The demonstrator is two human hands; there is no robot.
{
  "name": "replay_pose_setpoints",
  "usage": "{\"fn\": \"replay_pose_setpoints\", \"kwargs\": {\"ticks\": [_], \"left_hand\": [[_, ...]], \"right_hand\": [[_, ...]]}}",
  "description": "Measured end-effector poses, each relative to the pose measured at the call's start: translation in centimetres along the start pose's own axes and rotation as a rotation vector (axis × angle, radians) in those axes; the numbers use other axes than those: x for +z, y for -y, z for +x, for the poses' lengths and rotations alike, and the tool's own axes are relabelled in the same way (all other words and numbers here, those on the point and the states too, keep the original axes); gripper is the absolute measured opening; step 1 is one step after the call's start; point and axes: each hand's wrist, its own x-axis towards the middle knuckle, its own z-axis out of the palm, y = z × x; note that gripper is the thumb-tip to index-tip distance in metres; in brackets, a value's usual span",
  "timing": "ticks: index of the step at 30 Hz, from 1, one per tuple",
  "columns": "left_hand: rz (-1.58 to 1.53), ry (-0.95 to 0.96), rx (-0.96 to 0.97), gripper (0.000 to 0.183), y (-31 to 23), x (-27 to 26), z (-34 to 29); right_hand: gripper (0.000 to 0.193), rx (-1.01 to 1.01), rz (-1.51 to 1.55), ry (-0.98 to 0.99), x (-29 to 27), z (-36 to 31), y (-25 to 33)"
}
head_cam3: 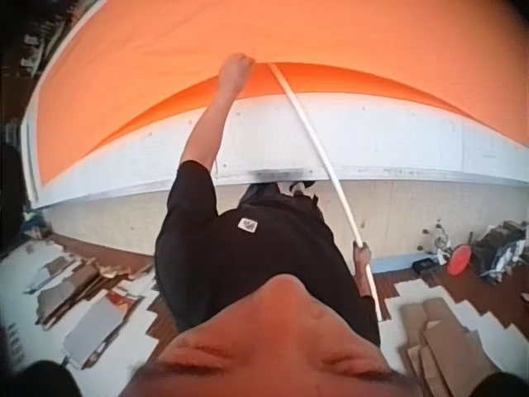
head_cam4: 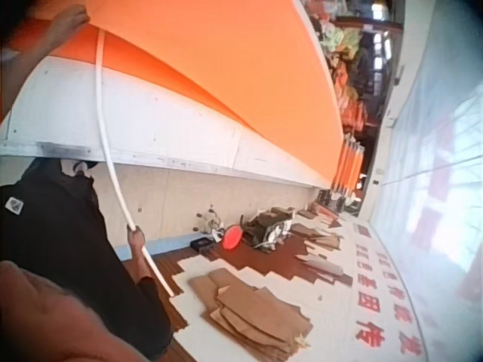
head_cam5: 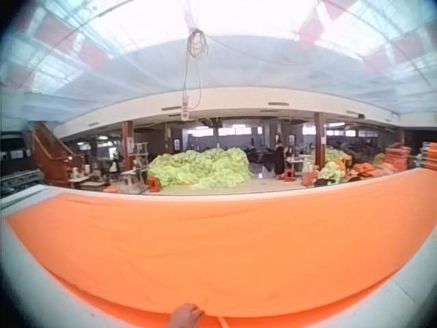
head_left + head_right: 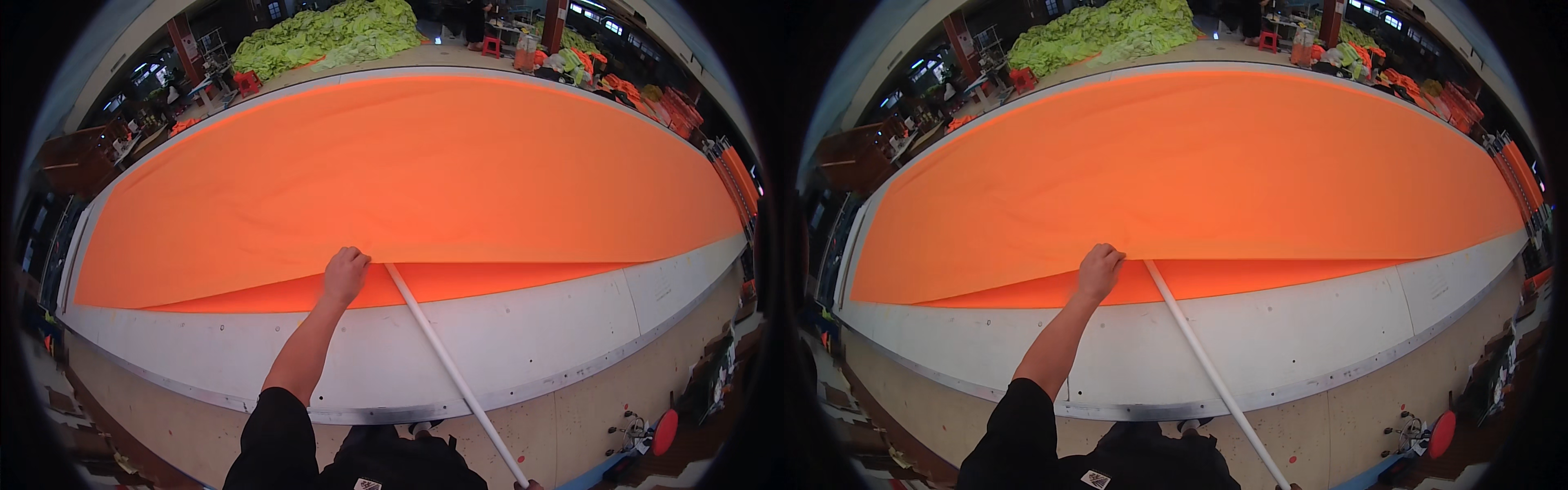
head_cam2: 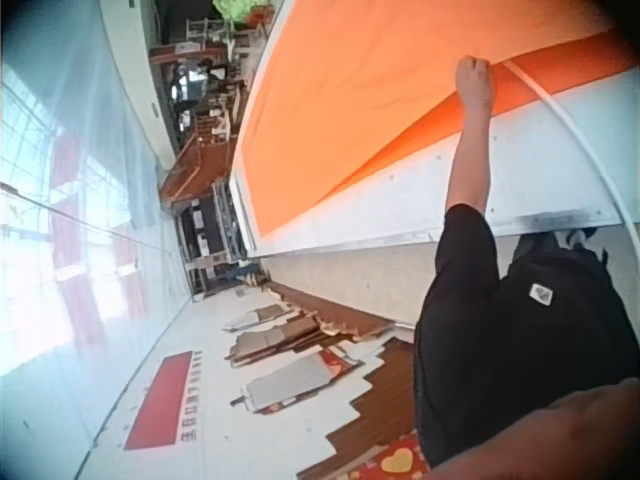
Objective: The person folds a large orange fabric sheet on a long table using a white rod to create creases. They repeatedly lift, fold, and press the fabric to align it, then operate a nearby machine control panel.
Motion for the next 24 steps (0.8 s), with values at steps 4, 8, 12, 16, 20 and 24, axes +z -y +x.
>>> {"fn": "replay_pose_setpoints", "kwargs": {"ticks": [4, 8, 12, 16, 20, 24], "left_hand": [[-0.011, -0.059, 0.101, 0.006, -0.8, -1.1, -0.7], [-0.065, -0.068, 0.129, 0.009, -0.2, -1.7, -2.1], [-0.155, -0.022, 0.148, 0.010, 0.7, -3.3, -1.6], [-0.220, -0.030, 0.152, 0.010, 1.7, -2.9, -2.3], [-0.299, -0.005, 0.160, 0.008, 2.6, -3.7, -1.0], [-0.367, 0.015, 0.145, 0.006, 3.0, -3.6, -0.4]], "right_hand": [[0.046, -0.273, 0.212, 0.064, -2.2, 5.3, 15.3], [0.036, -0.166, 0.445, 0.484, -3.3, 4.2, 23.5], [0.050, -0.001, 0.345, 0.407, 5.8, 1.4, 14.4], [0.042, -0.464, 0.440, 0.089, 5.9, 7.3, 33.7], [0.033, -0.135, 0.653, 0.532, 2.8, 8.0, 47.4], [0.044, -0.200, 0.618, 0.390, 7.3, 9.8, 54.6]]}}
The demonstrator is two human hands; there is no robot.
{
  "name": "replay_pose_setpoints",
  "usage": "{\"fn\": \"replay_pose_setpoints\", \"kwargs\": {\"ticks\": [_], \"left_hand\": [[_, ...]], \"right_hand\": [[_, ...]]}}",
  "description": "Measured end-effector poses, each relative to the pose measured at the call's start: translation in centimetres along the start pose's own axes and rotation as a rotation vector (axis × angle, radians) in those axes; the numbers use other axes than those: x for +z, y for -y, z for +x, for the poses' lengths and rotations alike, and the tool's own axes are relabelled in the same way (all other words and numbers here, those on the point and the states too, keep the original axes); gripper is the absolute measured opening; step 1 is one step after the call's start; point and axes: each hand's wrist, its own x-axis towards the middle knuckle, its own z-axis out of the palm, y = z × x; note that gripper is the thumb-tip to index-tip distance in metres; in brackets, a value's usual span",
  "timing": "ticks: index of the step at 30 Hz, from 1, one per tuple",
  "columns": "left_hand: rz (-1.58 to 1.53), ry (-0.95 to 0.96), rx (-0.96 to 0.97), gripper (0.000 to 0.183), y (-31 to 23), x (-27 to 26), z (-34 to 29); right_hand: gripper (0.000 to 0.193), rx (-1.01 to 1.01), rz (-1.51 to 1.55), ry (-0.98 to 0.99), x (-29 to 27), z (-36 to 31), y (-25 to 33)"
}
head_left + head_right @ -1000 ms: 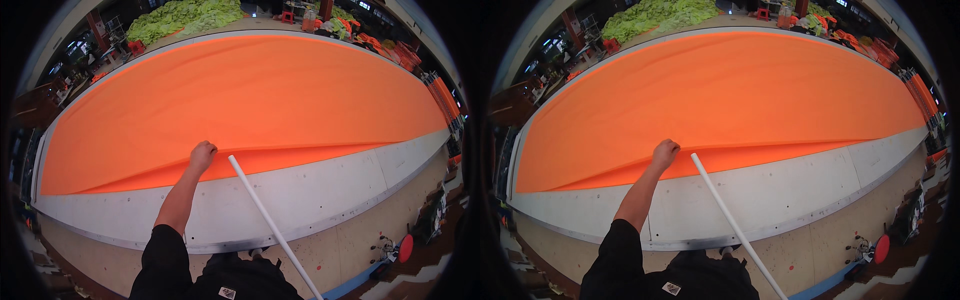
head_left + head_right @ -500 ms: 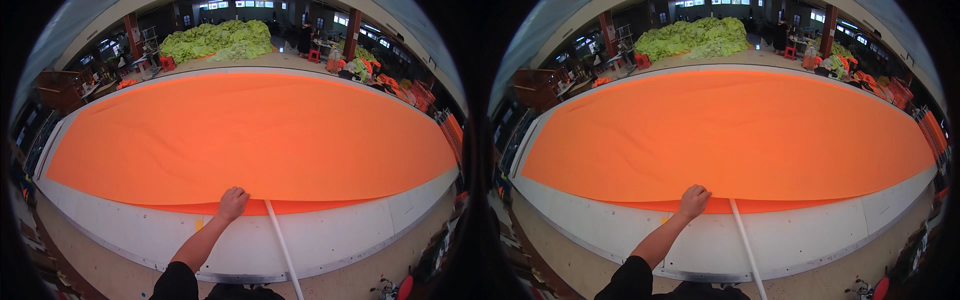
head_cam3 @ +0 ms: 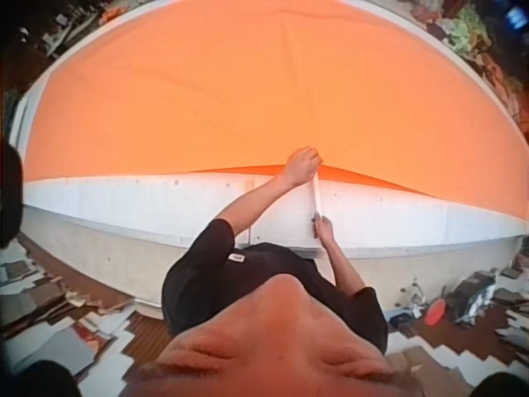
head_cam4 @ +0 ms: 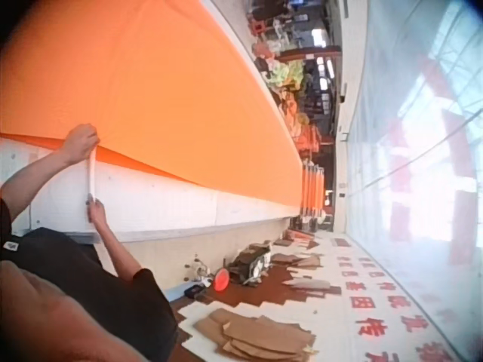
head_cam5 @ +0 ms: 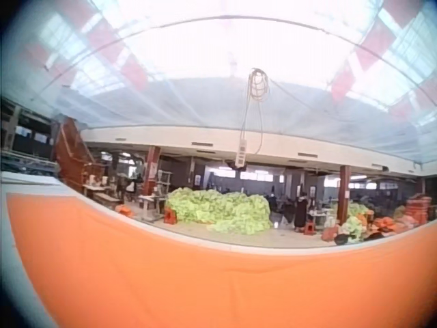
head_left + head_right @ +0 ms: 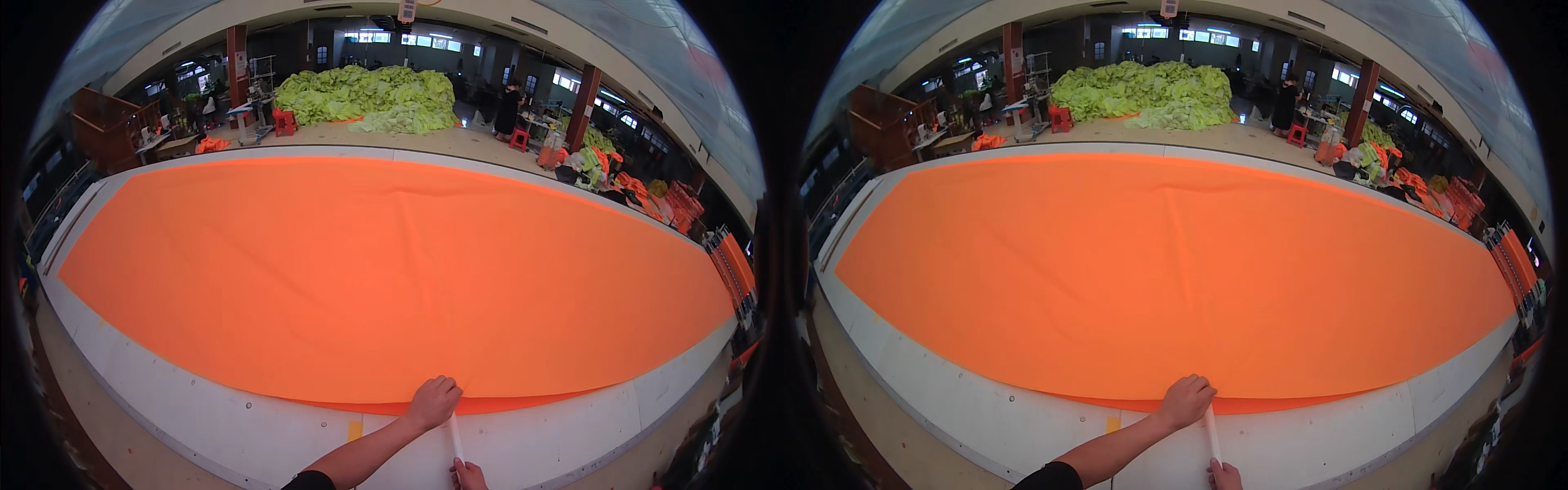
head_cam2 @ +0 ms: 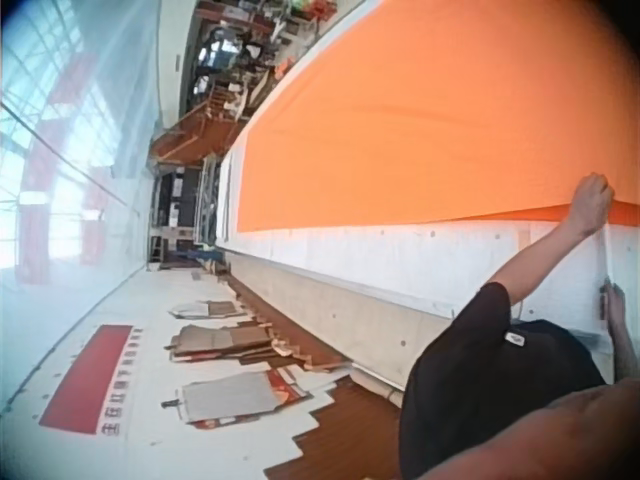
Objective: The person folds a large orange fabric sheet on a long table using a white rod to create creases. They repeatedly lift, fold, and press the fabric to align it, then operate a nearby machine control panel.
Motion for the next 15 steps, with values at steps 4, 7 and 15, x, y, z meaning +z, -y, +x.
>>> {"fn": "replay_pose_setpoints", "kwargs": {"ticks": [4, 7, 15], "left_hand": [[-0.031, 0.078, -0.060, 0.010, 0.3, -0.4, 0.3], [-0.085, 0.071, -0.043, 0.011, 0.6, -0.4, 1.3], [-0.173, 0.053, -0.039, 0.010, 1.0, -0.3, 3.4]], "right_hand": [[0.035, -0.357, 0.144, -0.033, 5.6, 9.3, 9.8], [0.036, -0.268, 0.107, -0.057, 7.7, 14.8, 16.2], [0.040, -0.208, 0.112, -0.051, 10.0, 18.3, 20.4]]}}
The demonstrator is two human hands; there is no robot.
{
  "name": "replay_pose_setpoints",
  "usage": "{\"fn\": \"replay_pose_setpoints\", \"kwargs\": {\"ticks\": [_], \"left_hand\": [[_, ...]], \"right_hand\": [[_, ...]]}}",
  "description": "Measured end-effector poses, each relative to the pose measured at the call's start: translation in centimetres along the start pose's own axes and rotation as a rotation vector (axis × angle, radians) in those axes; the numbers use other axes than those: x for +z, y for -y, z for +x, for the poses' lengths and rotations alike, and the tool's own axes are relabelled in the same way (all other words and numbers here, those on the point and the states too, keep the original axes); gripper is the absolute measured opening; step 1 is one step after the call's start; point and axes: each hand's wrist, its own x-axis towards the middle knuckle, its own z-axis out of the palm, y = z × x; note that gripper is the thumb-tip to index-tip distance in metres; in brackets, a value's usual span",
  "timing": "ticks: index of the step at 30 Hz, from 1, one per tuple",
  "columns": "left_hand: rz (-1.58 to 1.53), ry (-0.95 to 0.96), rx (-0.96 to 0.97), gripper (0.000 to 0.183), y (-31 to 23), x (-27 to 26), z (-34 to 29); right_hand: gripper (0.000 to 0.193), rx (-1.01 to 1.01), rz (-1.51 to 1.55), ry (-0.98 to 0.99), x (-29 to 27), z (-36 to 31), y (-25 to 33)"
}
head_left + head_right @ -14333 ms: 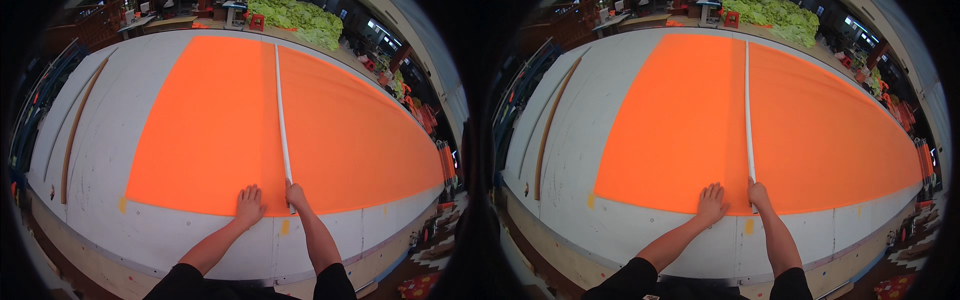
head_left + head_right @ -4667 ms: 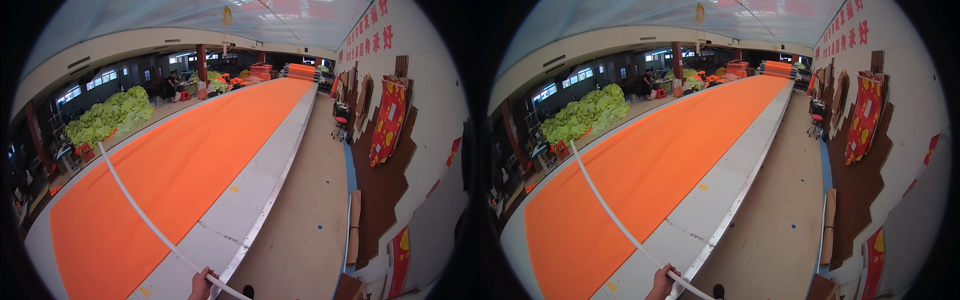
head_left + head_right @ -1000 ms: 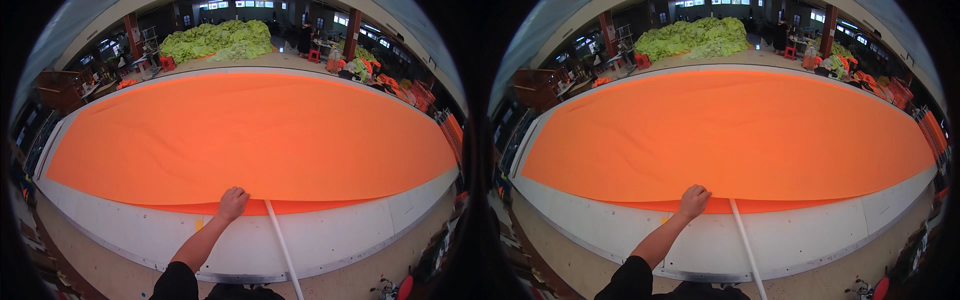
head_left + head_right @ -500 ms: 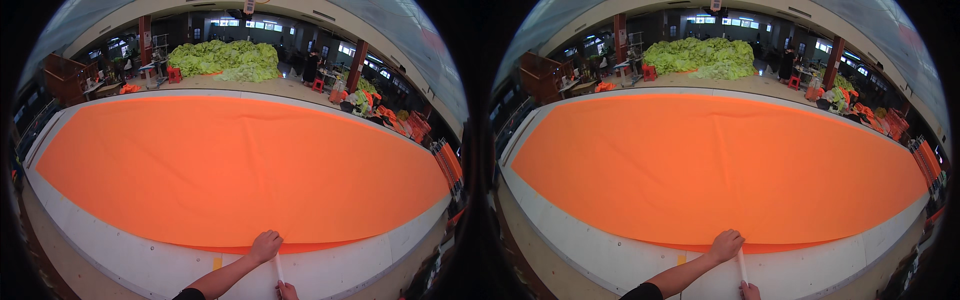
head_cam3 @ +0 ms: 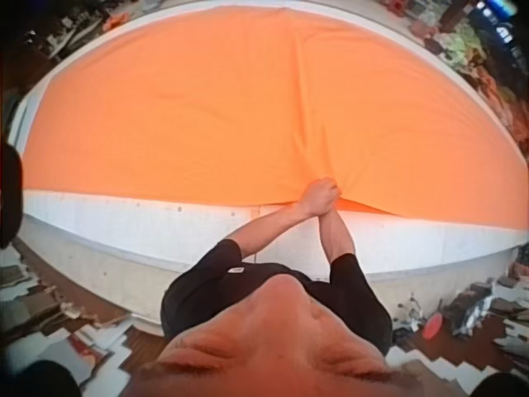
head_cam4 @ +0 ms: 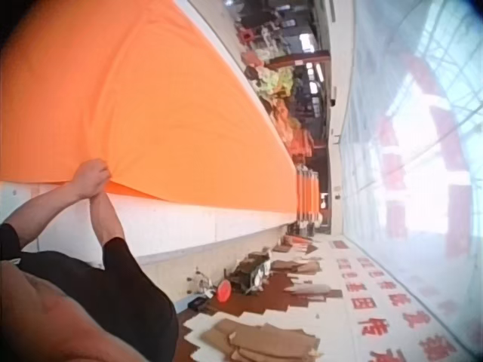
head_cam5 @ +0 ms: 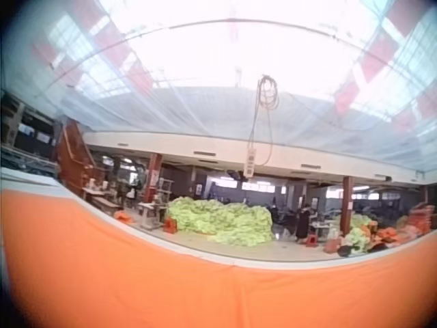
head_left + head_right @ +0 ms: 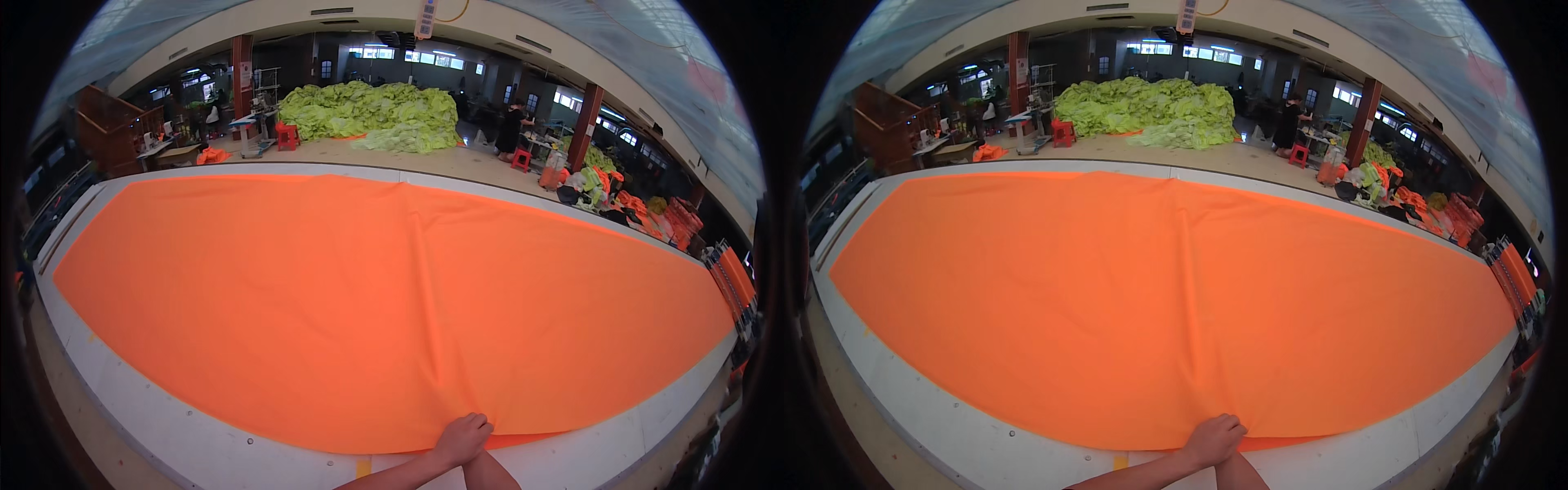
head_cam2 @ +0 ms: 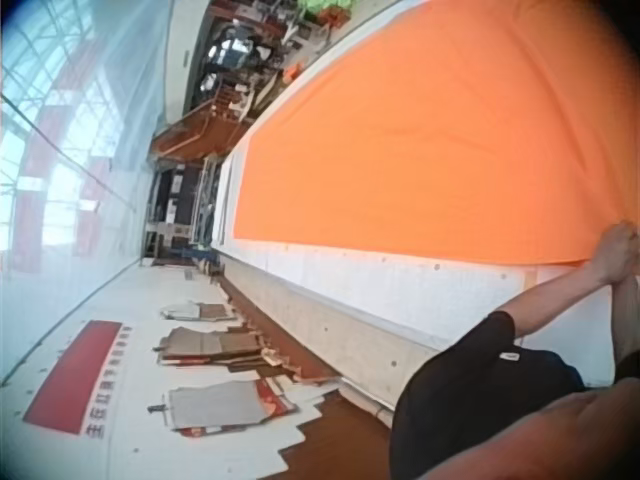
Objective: The person folds a large orange fabric sheet on a long table using a white rod to create creases. They repeatedly lift, fold, and press the fabric to align it, then operate a nearby machine control panel.
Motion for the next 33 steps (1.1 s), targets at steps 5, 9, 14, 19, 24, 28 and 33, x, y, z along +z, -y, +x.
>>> {"fn": "replay_pose_setpoints", "kwargs": {"ticks": [5, 9, 14, 19, 24, 28, 33], "left_hand": [[0.052, 0.053, -0.028, 0.010, 0.9, 0.6, -0.7], [-0.004, 0.035, -0.026, 0.011, 1.1, 1.5, -1.5], [0.069, -0.028, -0.022, 0.010, 0.6, 1.0, -0.7], [0.100, -0.096, -0.030, 0.008, 0.1, -0.2, 0.0], [0.174, -0.144, -0.001, 0.009, -2.5, -0.9, 1.4], [0.224, -0.145, -0.004, 0.009, -3.5, -0.6, 1.4], [0.318, -0.135, -0.039, 0.011, -4.6, 0.4, 1.1]], "right_hand": [[0.042, 0.088, 0.131, 0.024, -3.2, -8.7, -4.9], [0.047, 0.197, -0.023, -0.179, -10.8, -22.6, -16.1], [0.049, 0.357, -0.293, -0.307, -19.4, -37.9, -19.7], [0.051, 0.416, -0.342, -0.439, -24.9, -43.9, -21.4], [0.053, 0.235, -0.280, -0.473, -25.5, -39.5, -25.9], [0.062, 0.070, -0.178, -0.463, -23.3, -22.3, -22.4], [0.037, 0.108, 0.146, -0.229, -23.0, 1.8, -7.5]]}}
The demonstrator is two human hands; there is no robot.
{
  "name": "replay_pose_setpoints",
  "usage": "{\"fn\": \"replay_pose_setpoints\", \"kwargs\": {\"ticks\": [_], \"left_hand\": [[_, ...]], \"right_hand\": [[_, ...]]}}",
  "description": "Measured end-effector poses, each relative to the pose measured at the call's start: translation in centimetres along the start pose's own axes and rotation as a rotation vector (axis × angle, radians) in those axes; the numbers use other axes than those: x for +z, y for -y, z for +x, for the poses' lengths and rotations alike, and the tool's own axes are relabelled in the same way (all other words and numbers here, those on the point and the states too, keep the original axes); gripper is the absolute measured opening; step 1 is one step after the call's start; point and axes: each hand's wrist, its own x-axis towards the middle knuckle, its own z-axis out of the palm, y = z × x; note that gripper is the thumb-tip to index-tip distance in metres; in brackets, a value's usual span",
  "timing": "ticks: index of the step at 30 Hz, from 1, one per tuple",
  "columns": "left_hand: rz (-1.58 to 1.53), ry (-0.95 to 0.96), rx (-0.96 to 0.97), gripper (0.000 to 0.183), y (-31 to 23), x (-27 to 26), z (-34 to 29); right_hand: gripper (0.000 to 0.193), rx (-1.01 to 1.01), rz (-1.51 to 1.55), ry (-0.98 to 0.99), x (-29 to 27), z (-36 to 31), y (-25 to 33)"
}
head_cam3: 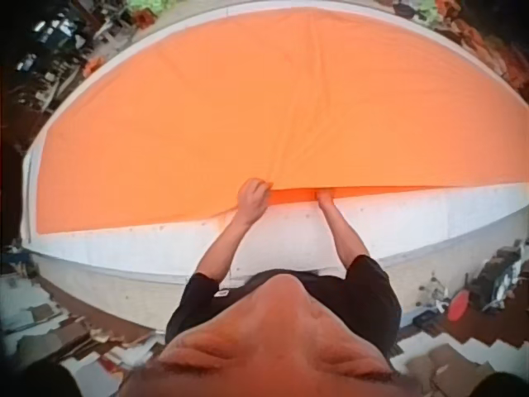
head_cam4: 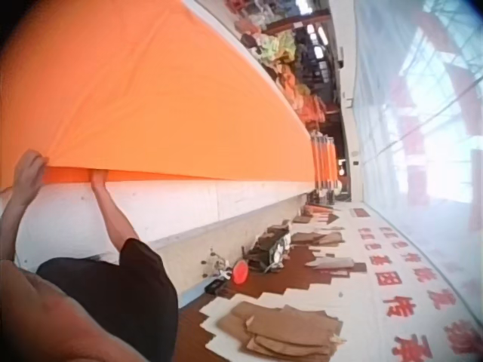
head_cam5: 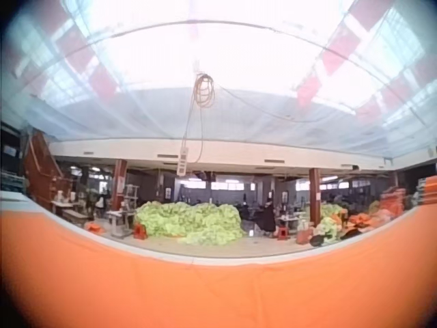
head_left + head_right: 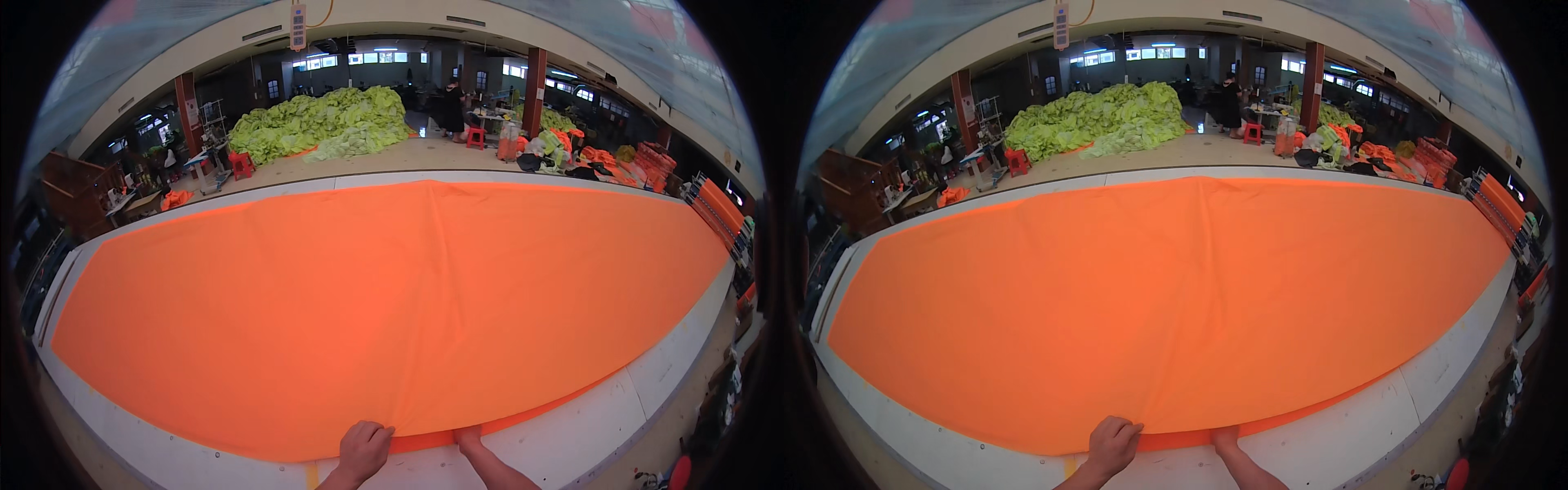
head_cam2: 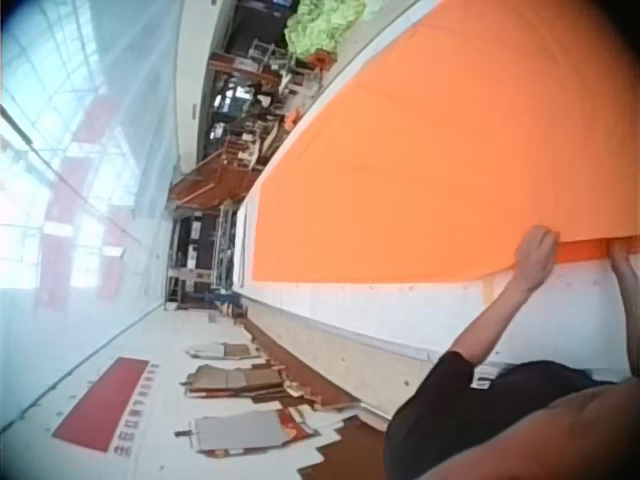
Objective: The person folds a large orange fabric sheet on a long table using a white rod to create creases. They repeatedly lift, fold, and press the fabric to align it, then operate a nearby machine control panel.
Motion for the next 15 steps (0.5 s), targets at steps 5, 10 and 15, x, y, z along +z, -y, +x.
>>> {"fn": "replay_pose_setpoints", "kwargs": {"ticks": [5, 10, 15], "left_hand": [[0.079, -0.023, -0.079, 0.012, -0.8, 0.2, -0.2], [0.066, -0.035, -0.083, 0.016, -1.5, 1.2, 0.0], [0.029, -0.006, -0.069, 0.021, -2.1, 2.2, -0.9]], "right_hand": [[0.035, -0.108, -0.078, 0.125, 3.3, 7.4, 7.4], [0.033, -0.129, -0.136, 0.194, 0.9, 2.8, -0.1], [0.064, -0.133, -0.403, 0.124, -13.3, -17.1, -14.5]]}}
